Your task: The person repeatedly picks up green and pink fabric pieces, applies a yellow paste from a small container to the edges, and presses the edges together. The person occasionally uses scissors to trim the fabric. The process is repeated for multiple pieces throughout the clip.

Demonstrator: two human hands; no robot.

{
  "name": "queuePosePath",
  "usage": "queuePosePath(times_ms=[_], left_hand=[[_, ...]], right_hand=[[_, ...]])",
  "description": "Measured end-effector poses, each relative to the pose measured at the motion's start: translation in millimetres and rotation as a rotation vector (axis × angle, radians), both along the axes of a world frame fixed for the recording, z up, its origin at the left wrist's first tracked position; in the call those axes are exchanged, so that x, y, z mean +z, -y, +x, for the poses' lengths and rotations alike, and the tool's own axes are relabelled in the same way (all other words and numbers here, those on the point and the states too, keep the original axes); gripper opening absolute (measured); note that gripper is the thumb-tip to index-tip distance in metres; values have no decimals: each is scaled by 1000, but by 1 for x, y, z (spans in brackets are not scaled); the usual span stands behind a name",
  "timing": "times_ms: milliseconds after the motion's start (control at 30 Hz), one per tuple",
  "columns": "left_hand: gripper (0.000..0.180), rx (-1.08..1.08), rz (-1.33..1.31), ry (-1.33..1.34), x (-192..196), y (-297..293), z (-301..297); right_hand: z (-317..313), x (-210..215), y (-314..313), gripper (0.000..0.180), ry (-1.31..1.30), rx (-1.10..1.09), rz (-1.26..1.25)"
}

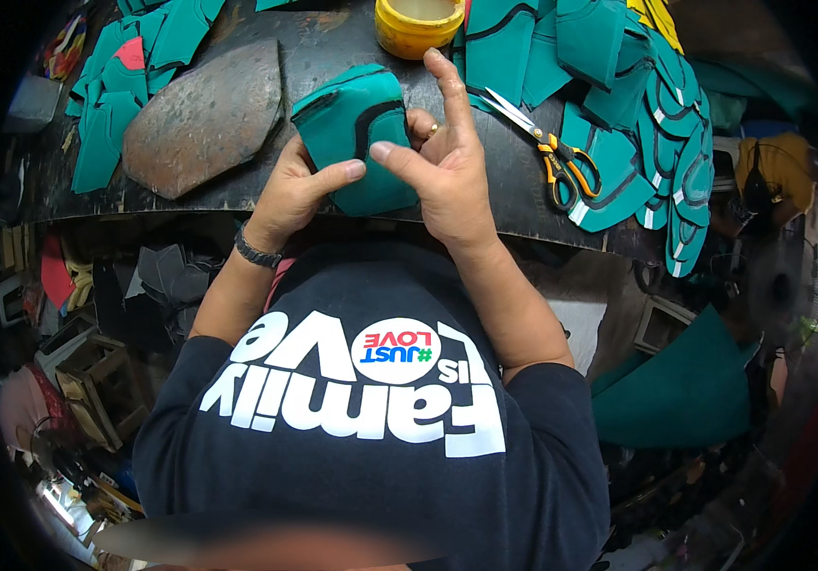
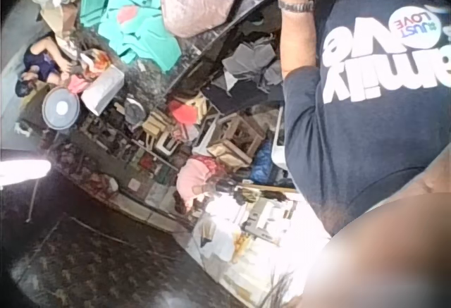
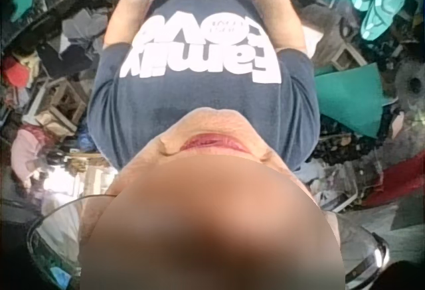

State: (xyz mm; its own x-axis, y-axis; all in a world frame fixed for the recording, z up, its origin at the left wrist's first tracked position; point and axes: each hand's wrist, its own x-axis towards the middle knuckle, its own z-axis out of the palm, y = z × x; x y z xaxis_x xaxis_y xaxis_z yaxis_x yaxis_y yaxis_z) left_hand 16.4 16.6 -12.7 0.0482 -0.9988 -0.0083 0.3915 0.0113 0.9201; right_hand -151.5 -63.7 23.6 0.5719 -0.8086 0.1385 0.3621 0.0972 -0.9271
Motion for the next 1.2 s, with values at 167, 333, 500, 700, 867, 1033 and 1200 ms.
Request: queuePosePath(times_ms=[167, 333, 500, 700, 867, 1033, 1200], left_hand=[[54, -1, -24, -55, 0, 2, 1], [48, -36, -63, -12, 4, 5, 3], [45, -62, 6, -231, 11, 12, 4], [41, -19, 7, -151, 15, 13, 0], [38, -7, 12, -103, 15, 13, -4], [41, 6, 8, -190, 16, 13, -9], [39, 22, 1, -248, 15, 13, -7]], right_hand=[[1, 4, 8, 69, 136, -38, 269], [2, 3, 10, 68, 194, -12, 333], [0, -1, 12, 71, 236, -13, 292], [-12, -3, 20, 72, 16, -58, -121], [-12, -6, 19, 67, -168, -256, -544], [-12, -10, 12, 57, -106, -331, -380], [-23, -11, 1, 42, -499, -378, -591]])
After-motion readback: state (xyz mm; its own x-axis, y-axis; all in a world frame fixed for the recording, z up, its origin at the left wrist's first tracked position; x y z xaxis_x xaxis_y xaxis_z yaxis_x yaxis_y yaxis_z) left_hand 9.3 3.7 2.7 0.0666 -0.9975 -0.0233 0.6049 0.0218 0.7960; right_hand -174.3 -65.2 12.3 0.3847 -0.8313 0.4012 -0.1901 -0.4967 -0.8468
